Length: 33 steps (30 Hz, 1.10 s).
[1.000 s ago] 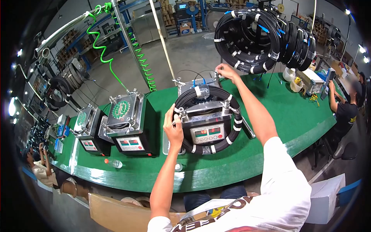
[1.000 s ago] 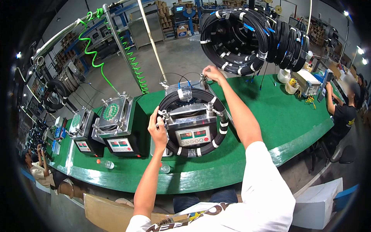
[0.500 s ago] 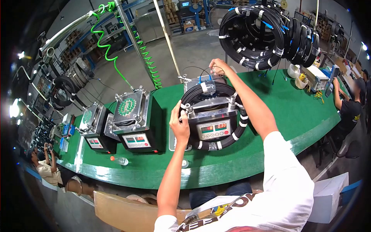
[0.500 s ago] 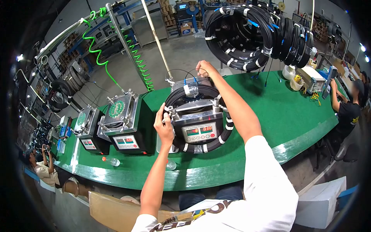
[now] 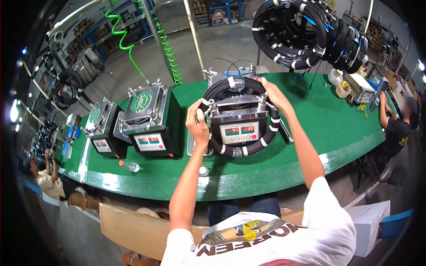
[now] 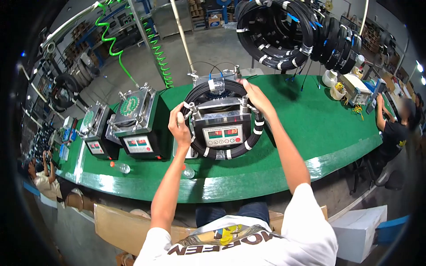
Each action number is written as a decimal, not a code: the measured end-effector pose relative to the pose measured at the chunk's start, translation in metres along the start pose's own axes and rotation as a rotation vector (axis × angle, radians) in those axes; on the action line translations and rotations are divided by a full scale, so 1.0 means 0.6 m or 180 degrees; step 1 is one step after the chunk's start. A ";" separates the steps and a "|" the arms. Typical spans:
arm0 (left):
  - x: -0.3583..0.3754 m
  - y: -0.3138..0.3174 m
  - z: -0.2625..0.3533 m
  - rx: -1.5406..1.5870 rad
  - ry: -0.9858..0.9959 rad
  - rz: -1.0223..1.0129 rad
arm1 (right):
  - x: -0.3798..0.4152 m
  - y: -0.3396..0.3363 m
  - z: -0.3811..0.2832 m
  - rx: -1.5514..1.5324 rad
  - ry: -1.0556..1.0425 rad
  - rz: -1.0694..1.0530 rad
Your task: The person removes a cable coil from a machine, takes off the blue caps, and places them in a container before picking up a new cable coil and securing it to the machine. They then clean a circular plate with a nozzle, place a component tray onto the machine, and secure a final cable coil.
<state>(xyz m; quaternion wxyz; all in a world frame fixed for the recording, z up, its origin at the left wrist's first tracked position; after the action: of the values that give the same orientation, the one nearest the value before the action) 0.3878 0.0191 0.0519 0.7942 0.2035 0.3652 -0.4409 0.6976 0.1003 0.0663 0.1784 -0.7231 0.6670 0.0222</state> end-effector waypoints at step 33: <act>-0.170 0.212 -0.293 0.1943 -0.3022 -0.1082 | 0.150 0.027 -0.025 0.1104 -0.1230 0.2466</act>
<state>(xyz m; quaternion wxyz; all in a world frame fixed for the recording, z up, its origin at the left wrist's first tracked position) 0.3902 0.2563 0.0153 0.6945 0.1418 -0.1462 -0.6900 0.6887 0.0090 0.0525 0.3963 -0.3628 0.8362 0.1096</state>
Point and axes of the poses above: each hand's wrist, its own x-axis away from the middle knuckle, its own y-axis out of the palm, z = x × y, the point moved 6 cm from there along -x, towards the middle knuckle, and after that the axes turned 3 degrees about z, right-handed, at the moved point
